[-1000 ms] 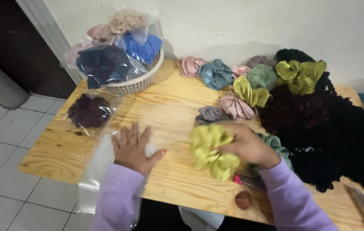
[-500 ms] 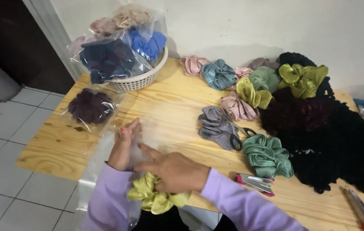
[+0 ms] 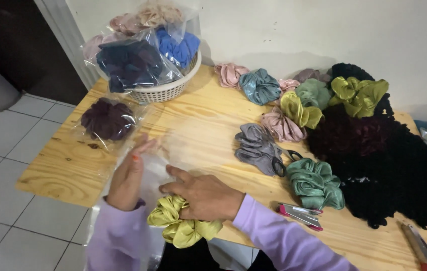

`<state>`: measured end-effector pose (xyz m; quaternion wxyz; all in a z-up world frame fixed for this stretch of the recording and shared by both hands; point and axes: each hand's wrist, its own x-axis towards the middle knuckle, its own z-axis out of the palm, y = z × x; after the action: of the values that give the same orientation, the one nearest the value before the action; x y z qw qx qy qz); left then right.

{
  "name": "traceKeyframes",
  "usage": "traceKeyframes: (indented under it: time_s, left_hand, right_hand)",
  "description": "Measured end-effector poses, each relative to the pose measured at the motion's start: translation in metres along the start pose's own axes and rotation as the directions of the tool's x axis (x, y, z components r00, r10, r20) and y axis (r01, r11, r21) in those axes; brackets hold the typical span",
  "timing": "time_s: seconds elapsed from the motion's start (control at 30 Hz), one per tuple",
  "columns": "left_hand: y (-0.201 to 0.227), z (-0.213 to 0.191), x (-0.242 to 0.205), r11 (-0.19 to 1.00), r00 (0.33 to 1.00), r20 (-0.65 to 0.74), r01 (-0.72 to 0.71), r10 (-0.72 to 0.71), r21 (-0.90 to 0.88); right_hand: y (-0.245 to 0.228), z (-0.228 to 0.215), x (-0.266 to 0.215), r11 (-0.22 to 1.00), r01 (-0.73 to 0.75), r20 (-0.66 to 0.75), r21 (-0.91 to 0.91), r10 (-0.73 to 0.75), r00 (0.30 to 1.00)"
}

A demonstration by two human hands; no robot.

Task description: The person trims loose threads from fabric hair ties using shears and packs them into clear plastic bags.

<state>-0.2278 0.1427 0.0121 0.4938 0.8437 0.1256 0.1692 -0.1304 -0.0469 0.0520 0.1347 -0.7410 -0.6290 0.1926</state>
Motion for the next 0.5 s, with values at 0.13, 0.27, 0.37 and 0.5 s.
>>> traceKeyframes:
  time_s: [0.13, 0.27, 0.37, 0.5]
  left_hand:
    - [0.000, -0.033, -0.009, 0.958, 0.943, -0.243, -0.171, 0.227, 0.231]
    - [-0.097, -0.048, -0.053, 0.492, 0.863, -0.505, 0.425, 0.035, 0.760]
    - [-0.036, 0.000, -0.102, 0.781, 0.644, -0.763, 0.506, -0.058, 0.367]
    - [-0.188, 0.049, -0.142, 0.753, 0.528, -0.631, 0.642, -0.569, -0.142]
  right_hand:
    - [-0.004, -0.008, -0.001, 0.993, -0.112, 0.109, 0.039, 0.107, 0.988]
    - [-0.007, -0.012, -0.001, 0.985, -0.158, 0.153, 0.062, 0.147, 0.977]
    - [0.005, 0.005, -0.003, 0.997, -0.067, 0.078, 0.034, 0.064, 0.995]
    - [0.002, 0.001, -0.002, 0.997, -0.073, 0.123, 0.011, 0.071, 0.990]
